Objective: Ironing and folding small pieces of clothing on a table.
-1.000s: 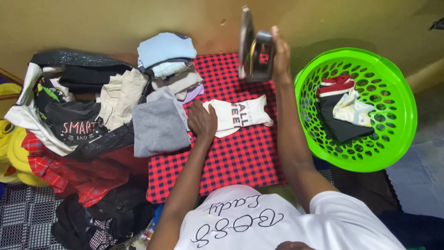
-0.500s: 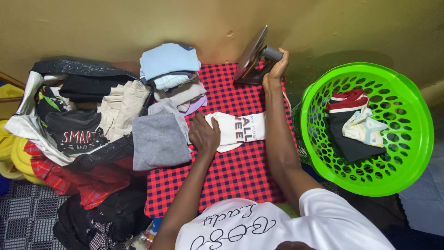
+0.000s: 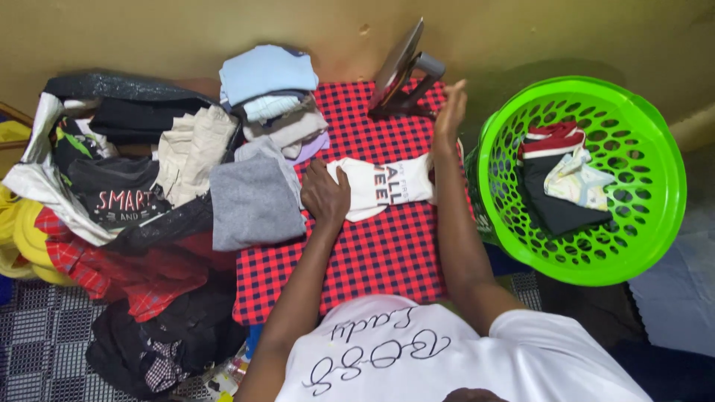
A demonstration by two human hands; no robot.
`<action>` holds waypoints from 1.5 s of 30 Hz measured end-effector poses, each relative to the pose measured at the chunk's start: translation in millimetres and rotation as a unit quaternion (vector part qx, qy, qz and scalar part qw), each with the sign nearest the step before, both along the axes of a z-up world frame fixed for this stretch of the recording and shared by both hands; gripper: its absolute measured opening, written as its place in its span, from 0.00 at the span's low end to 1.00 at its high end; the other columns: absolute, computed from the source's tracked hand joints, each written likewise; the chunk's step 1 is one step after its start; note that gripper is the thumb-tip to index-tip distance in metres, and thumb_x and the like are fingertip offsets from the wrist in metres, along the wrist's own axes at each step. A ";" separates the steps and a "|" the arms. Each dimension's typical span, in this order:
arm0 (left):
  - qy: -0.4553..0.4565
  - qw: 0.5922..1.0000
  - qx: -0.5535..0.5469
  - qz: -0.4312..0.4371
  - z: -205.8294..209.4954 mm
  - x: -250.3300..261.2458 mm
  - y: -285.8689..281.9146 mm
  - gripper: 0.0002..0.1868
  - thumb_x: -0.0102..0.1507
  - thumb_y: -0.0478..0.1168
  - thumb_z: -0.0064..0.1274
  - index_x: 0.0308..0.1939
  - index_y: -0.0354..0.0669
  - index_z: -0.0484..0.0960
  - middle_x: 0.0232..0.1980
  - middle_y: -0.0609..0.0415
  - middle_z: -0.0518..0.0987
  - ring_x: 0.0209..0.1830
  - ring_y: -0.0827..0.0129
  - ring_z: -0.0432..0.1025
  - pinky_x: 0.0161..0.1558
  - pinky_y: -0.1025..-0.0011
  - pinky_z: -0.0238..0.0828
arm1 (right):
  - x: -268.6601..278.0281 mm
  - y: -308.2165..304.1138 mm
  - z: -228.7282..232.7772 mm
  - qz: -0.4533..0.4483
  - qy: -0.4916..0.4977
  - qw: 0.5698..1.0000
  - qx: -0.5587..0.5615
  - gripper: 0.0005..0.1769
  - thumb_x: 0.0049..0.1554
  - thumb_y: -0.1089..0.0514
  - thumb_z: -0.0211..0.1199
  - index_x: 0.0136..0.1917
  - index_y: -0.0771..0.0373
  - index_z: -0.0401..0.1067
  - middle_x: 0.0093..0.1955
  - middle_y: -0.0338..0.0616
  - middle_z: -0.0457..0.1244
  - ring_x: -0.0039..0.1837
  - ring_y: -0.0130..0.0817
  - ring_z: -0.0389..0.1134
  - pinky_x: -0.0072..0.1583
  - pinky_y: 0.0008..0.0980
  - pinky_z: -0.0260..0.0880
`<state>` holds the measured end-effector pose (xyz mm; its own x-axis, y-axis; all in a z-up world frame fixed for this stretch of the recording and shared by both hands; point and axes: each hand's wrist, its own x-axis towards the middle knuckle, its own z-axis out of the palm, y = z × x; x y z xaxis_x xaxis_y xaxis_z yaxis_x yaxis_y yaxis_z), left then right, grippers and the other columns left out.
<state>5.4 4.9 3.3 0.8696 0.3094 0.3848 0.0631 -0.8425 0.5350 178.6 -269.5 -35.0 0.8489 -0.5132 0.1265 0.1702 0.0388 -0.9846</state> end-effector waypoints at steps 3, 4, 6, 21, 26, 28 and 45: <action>0.022 0.999 -0.024 0.006 -1.8 0.4 -3.9 0.20 0.63 0.45 0.59 0.50 0.36 0.73 0.47 0.41 0.77 0.50 0.48 0.72 0.50 0.52 0.69 | -102.0 58.0 40.0 0.025 -0.068 0.990 -0.119 0.29 0.69 0.36 0.48 0.54 0.66 0.68 0.52 0.43 0.63 0.57 0.33 0.63 0.62 0.36 0.63; 0.023 0.999 -0.024 0.004 5.6 -5.8 -9.8 0.20 0.63 0.45 0.59 0.50 0.36 0.73 0.47 0.41 0.77 0.50 0.48 0.72 0.50 0.52 0.69 | -126.9 72.7 40.8 0.024 -0.067 0.990 -0.119 0.29 0.69 0.36 0.48 0.54 0.66 0.68 0.52 0.43 0.63 0.57 0.33 0.63 0.62 0.36 0.63; 0.040 0.999 -0.013 -0.019 22.3 -15.3 -21.3 0.33 0.62 0.49 0.54 0.64 0.28 0.68 0.64 0.34 0.71 0.67 0.45 0.63 0.65 0.50 0.60 | -173.8 102.8 43.7 0.162 -0.030 0.947 -0.276 0.31 0.71 0.38 0.40 0.61 0.66 0.70 0.61 0.50 0.65 0.64 0.39 0.66 0.67 0.40 0.67; 0.123 0.973 0.097 -0.168 -9.0 -44.7 -10.1 0.41 0.72 0.59 0.32 0.79 0.31 0.49 0.83 0.41 0.49 0.84 0.52 0.40 0.80 0.52 0.35 | -196.3 74.9 30.4 0.158 0.133 0.752 -0.625 0.52 0.64 0.24 0.28 0.81 0.69 0.49 0.85 0.55 0.44 0.86 0.47 0.38 0.80 0.55 0.32; 0.088 0.984 0.065 -0.142 -22.1 -48.9 4.2 0.39 0.73 0.55 0.33 0.79 0.28 0.49 0.83 0.35 0.48 0.84 0.50 0.41 0.79 0.52 0.34 | -192.8 75.6 23.2 0.130 0.156 0.752 -0.627 0.54 0.64 0.23 0.28 0.81 0.70 0.48 0.85 0.56 0.42 0.86 0.48 0.36 0.80 0.56 0.30; 0.081 0.986 0.063 -0.134 -25.5 -50.9 8.7 0.38 0.73 0.53 0.33 0.79 0.27 0.49 0.83 0.36 0.49 0.85 0.50 0.41 0.80 0.52 0.34 | -191.6 75.7 21.2 0.123 0.161 0.750 -0.630 0.54 0.64 0.23 0.28 0.81 0.70 0.48 0.85 0.56 0.42 0.86 0.49 0.35 0.79 0.57 0.30; 0.017 0.995 -0.094 0.000 -2.0 -73.9 2.2 0.29 0.59 0.40 0.63 0.57 0.26 0.69 0.53 0.31 0.76 0.54 0.41 0.72 0.55 0.53 0.69 | -134.3 137.2 24.4 0.217 -0.046 0.838 -0.499 0.13 0.60 0.48 0.67 0.55 0.55 0.80 0.55 0.43 0.70 0.60 0.44 0.68 0.66 0.49 0.58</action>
<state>-68.5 7.1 1.3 0.8813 0.3734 0.2895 0.0844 -0.7272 0.6812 44.3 -132.3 -10.6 0.8916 0.2415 0.3831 0.4296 -0.7185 -0.5469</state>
